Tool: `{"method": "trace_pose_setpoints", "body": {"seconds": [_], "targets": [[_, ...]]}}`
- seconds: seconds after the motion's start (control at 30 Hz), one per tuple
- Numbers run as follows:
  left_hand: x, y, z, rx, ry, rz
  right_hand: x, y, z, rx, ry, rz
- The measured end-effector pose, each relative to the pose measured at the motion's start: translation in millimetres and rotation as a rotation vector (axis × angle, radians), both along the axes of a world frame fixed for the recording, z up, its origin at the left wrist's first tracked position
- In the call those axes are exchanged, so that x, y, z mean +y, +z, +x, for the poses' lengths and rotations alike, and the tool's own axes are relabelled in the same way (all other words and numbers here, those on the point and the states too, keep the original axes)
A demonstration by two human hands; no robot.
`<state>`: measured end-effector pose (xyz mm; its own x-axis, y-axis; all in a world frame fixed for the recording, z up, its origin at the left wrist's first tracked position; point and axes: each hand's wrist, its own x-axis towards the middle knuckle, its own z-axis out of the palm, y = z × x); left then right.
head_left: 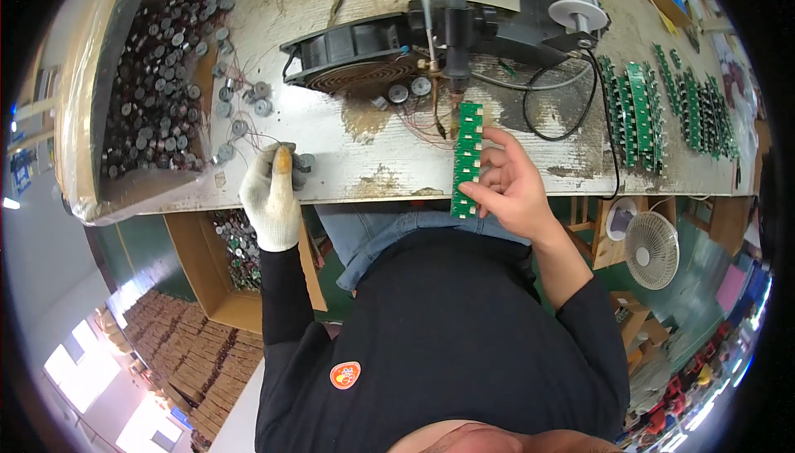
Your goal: The person picks up a motor from a box, aligns its wires with a circuit board, and solders them using a soldering iron. After completing the connections, the person places the assembled circuit board onto the table and repeats the process.
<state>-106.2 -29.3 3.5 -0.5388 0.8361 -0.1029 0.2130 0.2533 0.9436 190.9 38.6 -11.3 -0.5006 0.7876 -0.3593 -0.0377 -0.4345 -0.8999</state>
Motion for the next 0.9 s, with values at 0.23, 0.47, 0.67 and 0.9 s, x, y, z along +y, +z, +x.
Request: {"method": "trace_pose_setpoints", "body": {"seconds": [0.23, 0.47, 0.67, 0.9], "targets": [[6, 3, 9, -0.043, -0.055, 0.087, -2, -1, -1, -0.041, 0.023, -0.007], [10, -12, 38, 0.305, -0.296, 0.175, 0, -3, -2, -0.043, 0.029, -0.013], [6, -10, 76, -0.281, -0.253, -0.120, 0, -1, -2, -0.042, 0.017, -0.031], [15, -5, 92, -0.403, -0.288, -0.177, -3, 0, -4, 0.003, -0.024, -0.018]]}}
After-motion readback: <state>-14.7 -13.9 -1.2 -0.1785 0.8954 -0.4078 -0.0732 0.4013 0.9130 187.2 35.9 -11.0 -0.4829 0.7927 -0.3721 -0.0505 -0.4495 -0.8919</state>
